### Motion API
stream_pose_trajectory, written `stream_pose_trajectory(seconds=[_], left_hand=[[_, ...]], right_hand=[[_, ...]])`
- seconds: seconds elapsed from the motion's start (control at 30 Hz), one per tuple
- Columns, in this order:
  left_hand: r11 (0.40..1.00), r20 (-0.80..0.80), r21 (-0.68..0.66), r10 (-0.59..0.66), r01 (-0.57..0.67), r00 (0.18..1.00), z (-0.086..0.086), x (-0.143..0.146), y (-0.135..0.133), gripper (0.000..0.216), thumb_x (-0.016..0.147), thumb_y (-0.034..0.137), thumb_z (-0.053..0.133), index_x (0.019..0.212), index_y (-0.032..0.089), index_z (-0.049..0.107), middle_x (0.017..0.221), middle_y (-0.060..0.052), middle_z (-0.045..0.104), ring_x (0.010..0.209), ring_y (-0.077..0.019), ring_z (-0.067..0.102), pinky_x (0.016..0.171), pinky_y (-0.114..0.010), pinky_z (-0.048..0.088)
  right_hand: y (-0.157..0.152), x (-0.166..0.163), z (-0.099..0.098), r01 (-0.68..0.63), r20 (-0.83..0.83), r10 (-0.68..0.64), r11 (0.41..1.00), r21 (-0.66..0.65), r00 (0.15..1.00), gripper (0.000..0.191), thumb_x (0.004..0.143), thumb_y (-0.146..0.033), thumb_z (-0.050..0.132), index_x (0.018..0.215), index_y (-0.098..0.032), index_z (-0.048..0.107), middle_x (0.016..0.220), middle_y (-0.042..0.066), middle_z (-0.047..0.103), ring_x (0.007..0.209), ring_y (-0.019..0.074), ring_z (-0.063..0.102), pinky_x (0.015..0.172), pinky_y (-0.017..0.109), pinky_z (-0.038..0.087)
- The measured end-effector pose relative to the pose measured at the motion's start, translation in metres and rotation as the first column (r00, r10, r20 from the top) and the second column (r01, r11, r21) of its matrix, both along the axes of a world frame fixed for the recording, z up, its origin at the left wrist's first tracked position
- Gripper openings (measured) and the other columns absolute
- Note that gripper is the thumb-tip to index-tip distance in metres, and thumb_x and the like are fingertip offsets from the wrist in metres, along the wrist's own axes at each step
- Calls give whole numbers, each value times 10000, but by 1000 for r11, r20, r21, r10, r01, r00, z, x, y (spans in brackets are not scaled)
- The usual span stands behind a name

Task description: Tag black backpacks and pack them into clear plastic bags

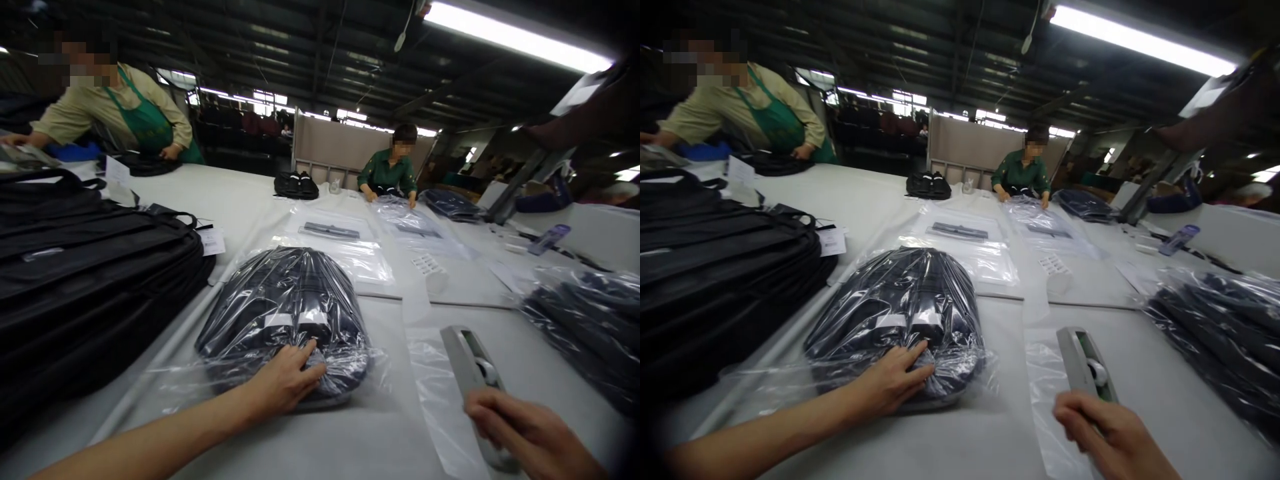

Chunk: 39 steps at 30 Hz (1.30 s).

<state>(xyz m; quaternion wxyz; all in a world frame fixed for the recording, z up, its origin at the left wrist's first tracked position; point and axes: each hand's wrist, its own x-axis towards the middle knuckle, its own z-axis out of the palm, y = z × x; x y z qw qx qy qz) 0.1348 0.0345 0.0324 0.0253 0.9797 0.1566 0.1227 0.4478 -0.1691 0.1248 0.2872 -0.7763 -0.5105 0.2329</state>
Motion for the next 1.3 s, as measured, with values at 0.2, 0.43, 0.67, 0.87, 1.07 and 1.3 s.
stream_pose_trajectory(seconds=[0.2, 0.43, 0.67, 0.87, 1.07, 1.3], left_hand=[[996, 8, -91, 17, -16, 1000, 2, -1, -1, 277, 919, 284, 360, 1131, 223, 528, 1356, -243, 356, 870, -269, 563, 747, -420, 453], [981, -2, -190, 46, -45, 999, 6, -1, -1, 251, 891, 284, 439, 1124, 238, 521, 1345, -191, 403, 886, -283, 568, 761, -428, 451], [959, 90, -282, 62, -34, 994, -8, 0, 1, 215, 879, 299, 468, 1045, 197, 558, 1349, -163, 404, 889, -253, 553, 786, -403, 427], [950, 56, -311, 30, -11, 998, -8, 0, 4, 239, 897, 290, 435, 1113, 227, 518, 1414, -175, 312, 1064, -319, 494, 811, -440, 427], [940, 81, -340, 40, -10, 996, -7, 1, 5, 247, 903, 286, 403, 1070, 193, 558, 1430, -209, 269, 989, -317, 535, 787, -451, 421], [919, 98, -391, -19, 56, 995, 12, -3, 7, 283, 876, 336, 470, 1112, 214, 567, 1372, -210, 342, 1128, -382, 466, 808, -449, 436]], right_hand=[[152, -92, 65, -847, -90, 842, 526, -81, 532, 239, 873, -298, 472, 844, -215, 695, 725, 6, 651, 646, 135, 565, 634, 225, 432], [221, -118, 20, -879, 177, 964, 254, -404, 197, 134, 810, -158, 574, 778, -205, 695, 736, -14, 687, 635, 113, 570, 593, 198, 369], [237, -132, -19, -751, 431, 900, 327, -573, 63, 137, 794, -284, 605, 752, -190, 695, 607, 23, 659, 542, 140, 566, 490, 243, 269], [254, -107, -37, -703, 470, 821, 541, -462, 323, 385, 662, -575, 675, 758, -205, 623, 592, 5, 628, 568, 166, 576, 489, 238, 253], [226, -97, -19, -516, 182, 515, 855, -45, 838, 301, 843, -494, 503, 859, -198, 556, 593, -24, 577, 521, 121, 526, 510, 226, 336], [184, -149, -62, -62, -606, 71, 997, 36, 792, 399, 792, -592, 491, 870, -200, 480, 600, -37, 546, 454, 103, 485, 416, 204, 366]])
